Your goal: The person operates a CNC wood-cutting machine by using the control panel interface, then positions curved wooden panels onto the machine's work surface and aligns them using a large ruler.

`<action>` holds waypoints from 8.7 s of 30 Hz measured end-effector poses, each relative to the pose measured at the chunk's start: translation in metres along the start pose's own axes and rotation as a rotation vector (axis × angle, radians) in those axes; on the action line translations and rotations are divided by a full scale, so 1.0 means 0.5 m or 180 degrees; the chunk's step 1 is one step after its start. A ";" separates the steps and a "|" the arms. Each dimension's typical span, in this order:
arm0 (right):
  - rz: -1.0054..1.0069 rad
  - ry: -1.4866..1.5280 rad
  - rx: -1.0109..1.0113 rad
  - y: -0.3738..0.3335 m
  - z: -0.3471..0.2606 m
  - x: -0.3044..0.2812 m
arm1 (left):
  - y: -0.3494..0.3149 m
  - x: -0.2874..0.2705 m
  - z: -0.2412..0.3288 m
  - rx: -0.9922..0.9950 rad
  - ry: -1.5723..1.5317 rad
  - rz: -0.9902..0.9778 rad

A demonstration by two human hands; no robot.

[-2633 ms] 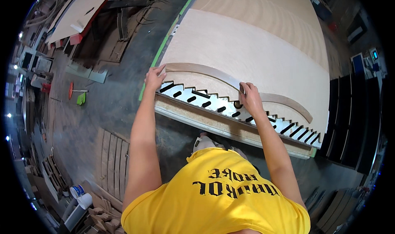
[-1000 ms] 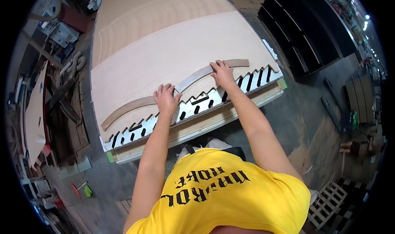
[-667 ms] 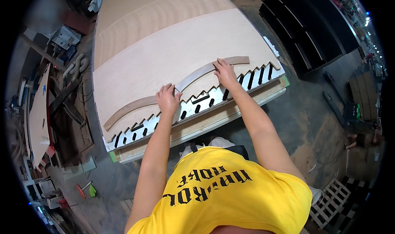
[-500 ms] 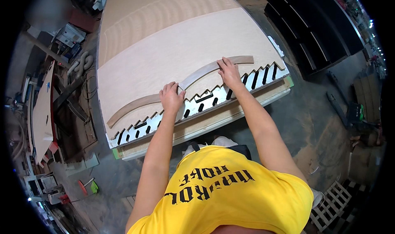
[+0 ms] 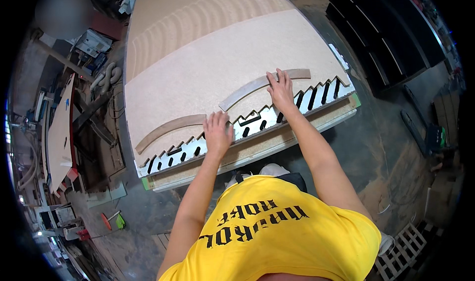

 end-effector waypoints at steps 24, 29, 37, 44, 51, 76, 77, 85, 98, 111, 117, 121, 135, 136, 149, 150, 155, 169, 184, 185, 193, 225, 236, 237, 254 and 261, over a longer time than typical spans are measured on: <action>-0.0029 0.0493 0.0561 -0.021 0.023 0.022 | -0.015 0.026 0.025 -0.0122 -0.0677 -0.0273; -0.0072 0.0522 0.0518 -0.020 0.020 0.022 | -0.013 0.019 0.017 -0.0081 -0.0745 -0.0264; 0.0055 0.0462 0.0464 -0.024 0.025 0.032 | -0.001 0.020 0.005 -0.0268 -0.0734 -0.0390; -0.0013 0.0474 0.0497 -0.023 0.025 0.036 | 0.014 0.014 0.003 -0.0451 -0.0696 -0.0603; 0.0062 0.0492 0.0475 -0.020 0.036 0.042 | 0.043 0.009 0.010 -0.0647 -0.0709 -0.0893; 0.0200 -0.0280 0.0777 -0.042 0.046 0.065 | -0.481 -0.046 -0.107 -0.1379 -0.0598 -0.0066; 0.0347 -0.0356 0.0738 -0.060 0.049 0.058 | -0.540 -0.044 -0.137 -0.1681 -0.0717 -0.0064; 0.0496 0.0044 -0.0068 -0.283 -0.341 0.003 | -1.227 0.070 -0.348 -0.4977 -0.1437 -0.0497; -0.0296 0.1254 -0.1924 -0.473 -1.175 0.109 | -1.533 -0.078 -0.479 -0.5281 -0.2868 0.2324; -0.1268 0.1598 -0.2540 -0.552 -1.789 0.381 | -1.803 -0.220 -0.695 -0.6734 -0.1673 0.1567; -0.1747 0.2529 -0.2609 -0.526 -2.145 0.439 | -1.949 -0.060 -0.738 -0.5943 -0.1639 -0.1853; -0.2608 0.3357 -0.1962 -0.504 -2.350 0.491 | -1.905 -0.069 -0.878 -0.6072 -0.2059 -0.1489; -0.1141 0.2559 -0.2170 -0.275 -2.937 0.587 | -1.985 -0.486 -2.098 -0.5165 -0.1195 0.0649; -0.0913 0.2367 -0.2163 -0.267 -2.948 0.589 | -1.952 -0.552 -2.173 -0.5800 -0.1955 0.1755; -0.0503 0.0850 -0.1709 -0.174 -3.121 0.775 | -1.542 -1.046 -2.516 -0.4001 -0.3210 0.3314; -0.0456 0.0764 -0.1737 -0.173 -3.130 0.786 | -1.529 -1.045 -2.515 -0.4103 -0.3294 0.3153; -0.0512 0.0552 -0.1727 -0.191 -3.139 0.801 | -1.471 -1.075 -2.564 -0.4001 -0.3627 0.2490; -0.0356 0.0222 -0.0800 -0.500 -2.944 0.590 | -1.131 -1.201 -2.638 -0.2300 -0.5786 0.0828; 0.0019 -0.0271 0.1533 -1.180 -2.619 0.410 | -1.202 -1.038 -2.274 -0.1982 -0.5992 -0.2012; 0.0082 -0.0267 0.1643 -1.221 -2.592 0.401 | -1.210 -1.018 -2.245 -0.1844 -0.5980 -0.2236; 0.0353 0.0069 0.2125 -1.409 -2.436 0.343 | -1.194 -0.935 -1.938 -0.1235 -0.5015 -0.2394; -0.0127 0.3533 0.2967 -0.878 -1.487 0.128 | -0.442 -0.391 -0.911 -0.0823 -0.4956 -0.1908; -0.1184 0.4330 0.1899 -0.542 -1.187 0.216 | -0.349 -0.332 -0.891 -0.1375 -0.4259 -0.1244; -0.1253 0.4468 0.1761 -0.532 -1.161 0.243 | -0.366 -0.357 -0.873 -0.1648 -0.3976 -0.1239; -0.2206 0.4357 0.1326 -0.324 -1.114 0.290 | -0.597 -0.384 -0.837 -0.2233 -0.2970 0.0161; -0.2372 0.3661 0.1558 -0.355 -1.094 0.283 | -0.531 -0.394 -0.816 -0.1875 -0.2944 0.0114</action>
Point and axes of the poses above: each hand's wrist, its own y-axis towards the middle knuckle, its own x-axis out of the palm, z = x × y, the point moved 4 cm from there along y, towards the middle knuckle, and after that the axes turned 5 degrees about -y, right-handed, at the moved point
